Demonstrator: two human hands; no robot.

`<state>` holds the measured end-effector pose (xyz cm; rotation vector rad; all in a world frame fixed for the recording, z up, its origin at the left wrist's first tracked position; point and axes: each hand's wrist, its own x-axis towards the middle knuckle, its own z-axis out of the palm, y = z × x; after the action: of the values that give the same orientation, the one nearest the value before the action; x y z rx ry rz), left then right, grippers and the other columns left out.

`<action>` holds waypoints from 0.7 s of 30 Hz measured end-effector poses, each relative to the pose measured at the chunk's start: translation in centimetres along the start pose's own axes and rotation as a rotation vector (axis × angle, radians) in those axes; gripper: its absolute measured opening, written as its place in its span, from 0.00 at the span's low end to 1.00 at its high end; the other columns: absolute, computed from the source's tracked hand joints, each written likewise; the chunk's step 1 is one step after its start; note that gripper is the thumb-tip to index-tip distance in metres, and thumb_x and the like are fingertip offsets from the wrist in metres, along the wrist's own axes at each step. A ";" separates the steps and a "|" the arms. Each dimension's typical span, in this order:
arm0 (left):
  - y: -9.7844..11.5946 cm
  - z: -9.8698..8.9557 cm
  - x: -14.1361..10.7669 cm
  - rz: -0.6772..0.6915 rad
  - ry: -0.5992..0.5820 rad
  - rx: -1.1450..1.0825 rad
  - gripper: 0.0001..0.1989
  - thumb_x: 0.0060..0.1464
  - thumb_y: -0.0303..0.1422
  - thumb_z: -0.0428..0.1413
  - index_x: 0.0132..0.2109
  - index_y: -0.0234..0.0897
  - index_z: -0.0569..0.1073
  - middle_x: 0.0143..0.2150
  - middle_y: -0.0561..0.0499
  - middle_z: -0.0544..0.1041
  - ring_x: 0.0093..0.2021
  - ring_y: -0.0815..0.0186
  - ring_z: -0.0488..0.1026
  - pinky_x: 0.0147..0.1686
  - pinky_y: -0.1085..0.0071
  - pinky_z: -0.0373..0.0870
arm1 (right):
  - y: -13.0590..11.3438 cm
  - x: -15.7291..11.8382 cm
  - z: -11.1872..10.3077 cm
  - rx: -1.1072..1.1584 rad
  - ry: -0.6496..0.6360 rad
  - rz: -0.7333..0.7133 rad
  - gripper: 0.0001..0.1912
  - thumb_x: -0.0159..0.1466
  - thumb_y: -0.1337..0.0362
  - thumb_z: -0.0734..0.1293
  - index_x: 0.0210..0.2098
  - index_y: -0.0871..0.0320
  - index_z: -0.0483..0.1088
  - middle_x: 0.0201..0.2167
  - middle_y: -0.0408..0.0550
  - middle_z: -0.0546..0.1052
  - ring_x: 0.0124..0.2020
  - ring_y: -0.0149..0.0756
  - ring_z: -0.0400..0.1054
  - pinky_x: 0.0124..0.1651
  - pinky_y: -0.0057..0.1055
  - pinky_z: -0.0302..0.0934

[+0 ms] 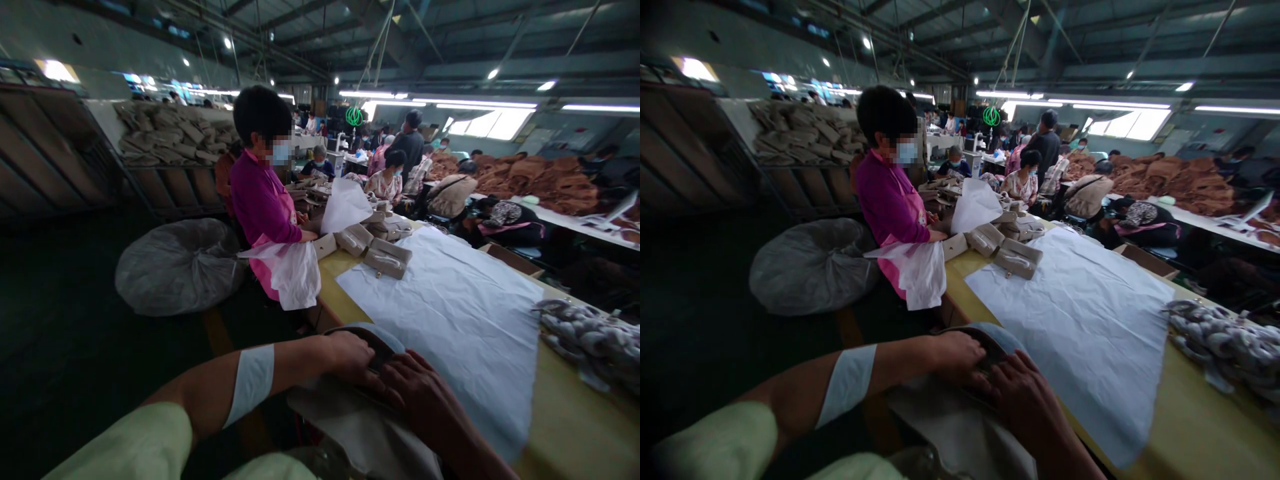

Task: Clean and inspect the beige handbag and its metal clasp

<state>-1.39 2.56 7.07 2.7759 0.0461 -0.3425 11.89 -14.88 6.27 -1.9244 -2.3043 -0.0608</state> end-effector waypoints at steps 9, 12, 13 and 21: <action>-1.1 -0.3 -3.8 -0.151 0.152 0.261 0.28 0.64 0.54 0.56 0.40 0.29 0.82 0.40 0.36 0.84 0.41 0.49 0.82 0.39 0.59 0.74 | 0.1 -0.9 1.8 -0.050 -0.138 0.094 0.11 0.69 0.68 0.68 0.50 0.63 0.76 0.41 0.53 0.84 0.43 0.47 0.79 0.61 0.56 0.66; -1.7 0.2 -4.1 -0.106 0.216 0.268 0.25 0.66 0.51 0.57 0.40 0.31 0.82 0.39 0.38 0.83 0.41 0.52 0.82 0.41 0.61 0.73 | 0.3 -0.7 1.1 -0.023 -0.133 0.095 0.07 0.68 0.68 0.70 0.46 0.60 0.77 0.37 0.50 0.83 0.39 0.47 0.78 0.48 0.48 0.72; -1.9 0.4 -4.2 -0.095 0.251 0.274 0.24 0.65 0.50 0.58 0.40 0.31 0.81 0.39 0.39 0.83 0.42 0.53 0.82 0.44 0.60 0.73 | 0.4 -0.7 0.9 -0.016 -0.091 0.092 0.05 0.68 0.68 0.70 0.43 0.58 0.77 0.35 0.48 0.83 0.38 0.46 0.78 0.49 0.48 0.72; -1.8 1.3 -4.8 -0.189 0.211 0.222 0.18 0.59 0.44 0.66 0.40 0.29 0.81 0.41 0.38 0.83 0.46 0.48 0.81 0.46 0.58 0.75 | -0.1 -1.7 -1.5 0.034 0.072 0.287 0.13 0.57 0.65 0.78 0.42 0.52 0.79 0.57 0.56 0.78 0.59 0.56 0.71 0.56 0.49 0.70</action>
<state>-6.53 3.81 6.43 3.0250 0.3436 -0.1034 12.20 -16.76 7.53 -2.1752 -1.9502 -0.0592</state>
